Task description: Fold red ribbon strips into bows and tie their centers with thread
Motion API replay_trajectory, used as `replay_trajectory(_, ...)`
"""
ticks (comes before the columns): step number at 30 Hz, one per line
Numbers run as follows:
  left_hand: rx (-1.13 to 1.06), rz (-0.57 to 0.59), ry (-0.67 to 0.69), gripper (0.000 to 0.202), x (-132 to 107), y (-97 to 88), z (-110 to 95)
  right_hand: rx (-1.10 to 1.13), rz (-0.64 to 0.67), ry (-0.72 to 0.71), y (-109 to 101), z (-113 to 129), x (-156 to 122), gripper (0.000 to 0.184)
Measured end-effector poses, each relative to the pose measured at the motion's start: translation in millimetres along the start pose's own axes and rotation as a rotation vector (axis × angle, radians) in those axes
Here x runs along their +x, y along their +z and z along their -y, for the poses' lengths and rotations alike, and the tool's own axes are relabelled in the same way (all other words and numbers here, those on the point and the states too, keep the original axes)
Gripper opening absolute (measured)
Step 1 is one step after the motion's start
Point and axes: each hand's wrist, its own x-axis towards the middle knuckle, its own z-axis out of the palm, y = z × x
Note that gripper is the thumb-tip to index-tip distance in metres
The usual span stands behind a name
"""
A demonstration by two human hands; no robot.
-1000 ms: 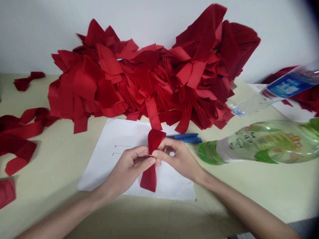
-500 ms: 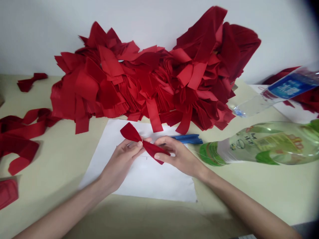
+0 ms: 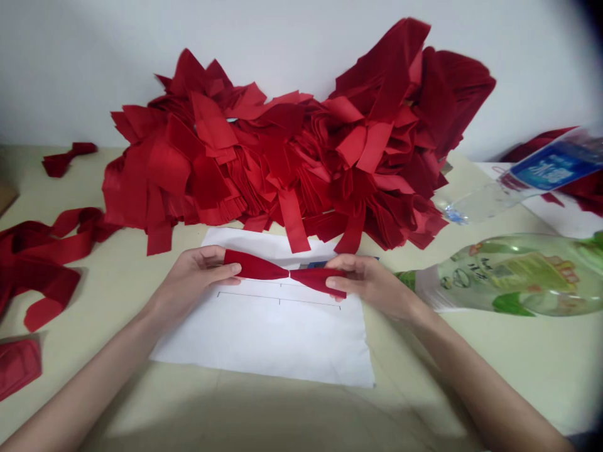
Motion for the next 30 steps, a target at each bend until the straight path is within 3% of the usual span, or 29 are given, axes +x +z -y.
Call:
replay_trajectory(5,0.118,0.050,-0.073,0.023,-5,-4.1,-5,0.051,-0.155,-0.019,-8,-13,-3,0.031)
replay_trajectory(13,0.229,0.098,-0.132,0.021,0,-13.2,-1,0.041,-0.209,-0.013,-7,-8,-9,0.026)
replay_trajectory(18,0.298,0.198,-0.120,0.018,0,-13.7,-1,-0.023,-0.090,0.055,-7,-5,-12,0.026)
replay_trajectory(21,0.332,0.196,-0.105,0.019,-2,-13.9,-4,-0.089,-0.007,0.064,-5,-6,-14,0.026)
replay_trajectory(25,0.425,0.134,-0.067,0.018,-2,-18.4,-6,-0.218,-0.007,0.066,2,-9,-14,0.021)
replay_trajectory(30,0.599,0.163,-0.040,0.020,-1,-27.5,-6,-0.324,-0.071,0.009,5,-12,-14,0.019)
